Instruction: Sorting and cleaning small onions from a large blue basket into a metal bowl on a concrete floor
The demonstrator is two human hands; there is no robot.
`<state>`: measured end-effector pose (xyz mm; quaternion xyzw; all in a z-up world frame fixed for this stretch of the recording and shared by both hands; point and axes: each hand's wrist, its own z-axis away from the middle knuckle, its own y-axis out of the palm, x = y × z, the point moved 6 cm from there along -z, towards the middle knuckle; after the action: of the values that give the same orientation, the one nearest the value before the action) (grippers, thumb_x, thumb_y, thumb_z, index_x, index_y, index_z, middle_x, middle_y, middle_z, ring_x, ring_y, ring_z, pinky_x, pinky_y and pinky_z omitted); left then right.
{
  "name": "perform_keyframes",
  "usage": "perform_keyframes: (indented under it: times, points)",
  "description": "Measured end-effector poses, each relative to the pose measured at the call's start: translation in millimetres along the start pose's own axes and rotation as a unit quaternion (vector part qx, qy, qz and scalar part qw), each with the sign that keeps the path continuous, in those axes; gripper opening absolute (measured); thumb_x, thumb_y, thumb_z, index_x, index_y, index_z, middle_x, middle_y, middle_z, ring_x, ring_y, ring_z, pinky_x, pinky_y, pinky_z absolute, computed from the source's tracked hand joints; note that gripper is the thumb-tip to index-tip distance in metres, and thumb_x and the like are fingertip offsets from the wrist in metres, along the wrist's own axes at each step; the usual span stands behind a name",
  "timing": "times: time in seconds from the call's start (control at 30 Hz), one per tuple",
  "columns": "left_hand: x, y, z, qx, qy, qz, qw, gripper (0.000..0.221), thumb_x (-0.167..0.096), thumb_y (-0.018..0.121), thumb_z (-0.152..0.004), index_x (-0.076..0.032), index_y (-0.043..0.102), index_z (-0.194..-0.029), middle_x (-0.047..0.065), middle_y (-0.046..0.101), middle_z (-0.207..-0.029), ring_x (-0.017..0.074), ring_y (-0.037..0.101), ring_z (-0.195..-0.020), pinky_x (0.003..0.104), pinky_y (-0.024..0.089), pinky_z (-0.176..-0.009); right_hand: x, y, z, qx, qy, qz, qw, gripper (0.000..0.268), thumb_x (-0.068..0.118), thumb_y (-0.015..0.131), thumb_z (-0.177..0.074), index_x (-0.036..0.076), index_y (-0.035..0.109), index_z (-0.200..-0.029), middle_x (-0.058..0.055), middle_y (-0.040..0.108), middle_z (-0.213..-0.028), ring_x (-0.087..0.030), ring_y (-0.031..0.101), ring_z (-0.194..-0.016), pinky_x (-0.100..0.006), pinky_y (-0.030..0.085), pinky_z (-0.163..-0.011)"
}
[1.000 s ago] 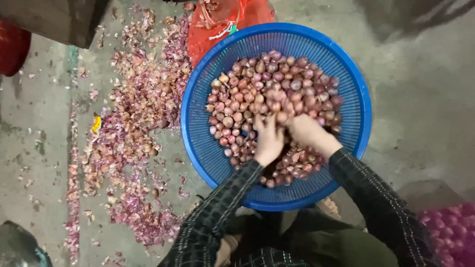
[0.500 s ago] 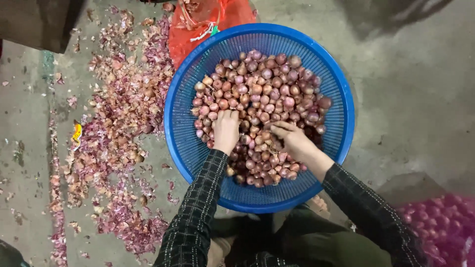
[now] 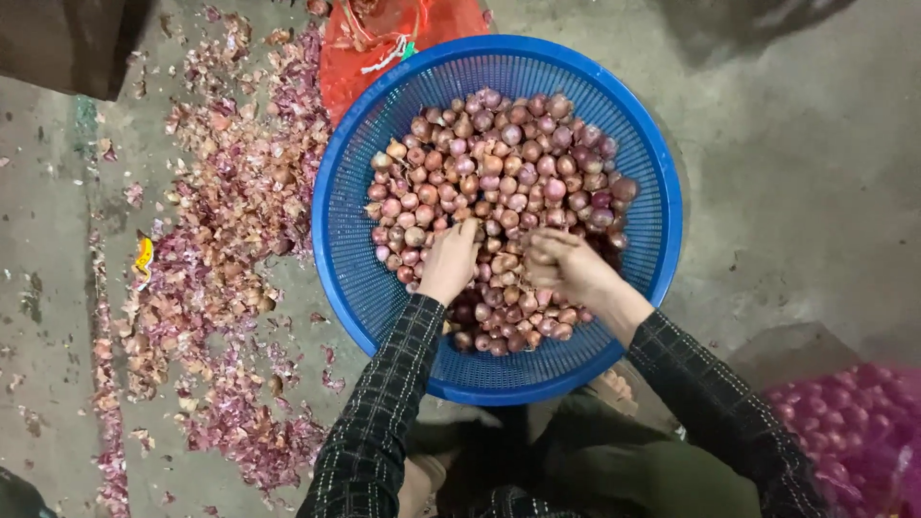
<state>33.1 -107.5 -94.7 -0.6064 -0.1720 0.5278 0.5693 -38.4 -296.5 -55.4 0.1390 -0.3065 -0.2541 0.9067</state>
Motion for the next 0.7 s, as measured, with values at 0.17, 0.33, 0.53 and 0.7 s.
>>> perform_keyframes:
  times: [0.17, 0.33, 0.53, 0.7]
  points:
    - [4.1, -2.0, 6.8, -0.012, -0.037, 0.106, 0.994, 0.03, -0.033, 0.067, -0.092, -0.008, 0.057, -0.106, 0.02, 0.071, -0.094, 0.0448, 0.07, -0.097, 0.056, 0.056, -0.082, 20.3, -1.4, 2.2, 0.054, -0.081, -0.113, 0.989, 0.005, 0.006, 0.068, -0.098, 0.006, 0.063, -0.096, 0.002, 0.037, -0.054, -0.007, 0.04, -0.038, -0.021, 0.033, -0.033]
    - [14.4, -63.0, 35.0, -0.122, -0.145, 0.47, 0.862, 0.022, -0.02, 0.066, -0.092, -0.01, 0.065, -0.112, 0.01, 0.068, -0.096, 0.024, 0.064, -0.088, 0.035, 0.055, -0.069, 12.8, 12.4, -1.9, -0.011, -0.317, 0.561, 0.764, 0.018, 0.026, 0.066, -0.097, 0.022, 0.074, -0.113, -0.01, 0.077, -0.092, -0.031, 0.075, -0.094, -0.047, 0.059, -0.081]
    - [38.6, -73.8, 59.0, -0.158, -0.21, 0.62, 0.739, 0.014, -0.021, 0.057, -0.098, -0.012, 0.067, -0.101, 0.001, 0.049, -0.074, 0.0089, 0.043, -0.055, 0.02, 0.041, -0.04, -85.1, -0.5, -64.8, -0.035, -0.338, 0.858, 0.385, 0.017, 0.026, 0.058, -0.095, 0.022, 0.057, -0.111, -0.006, 0.066, -0.078, -0.032, 0.071, -0.061, -0.059, 0.05, -0.05]
    - [82.5, -63.2, 69.7, -0.19, -0.159, 0.359, 0.9, 0.019, -0.027, 0.057, -0.097, -0.019, 0.073, -0.092, 0.007, 0.064, -0.072, 0.0202, 0.058, -0.071, 0.036, 0.053, -0.068, -83.1, 6.6, -12.8, 0.02, -0.344, 0.833, 0.433, 0.015, 0.037, 0.059, -0.094, 0.022, 0.062, -0.097, -0.002, 0.069, -0.07, -0.029, 0.074, -0.059, -0.046, 0.057, -0.05]
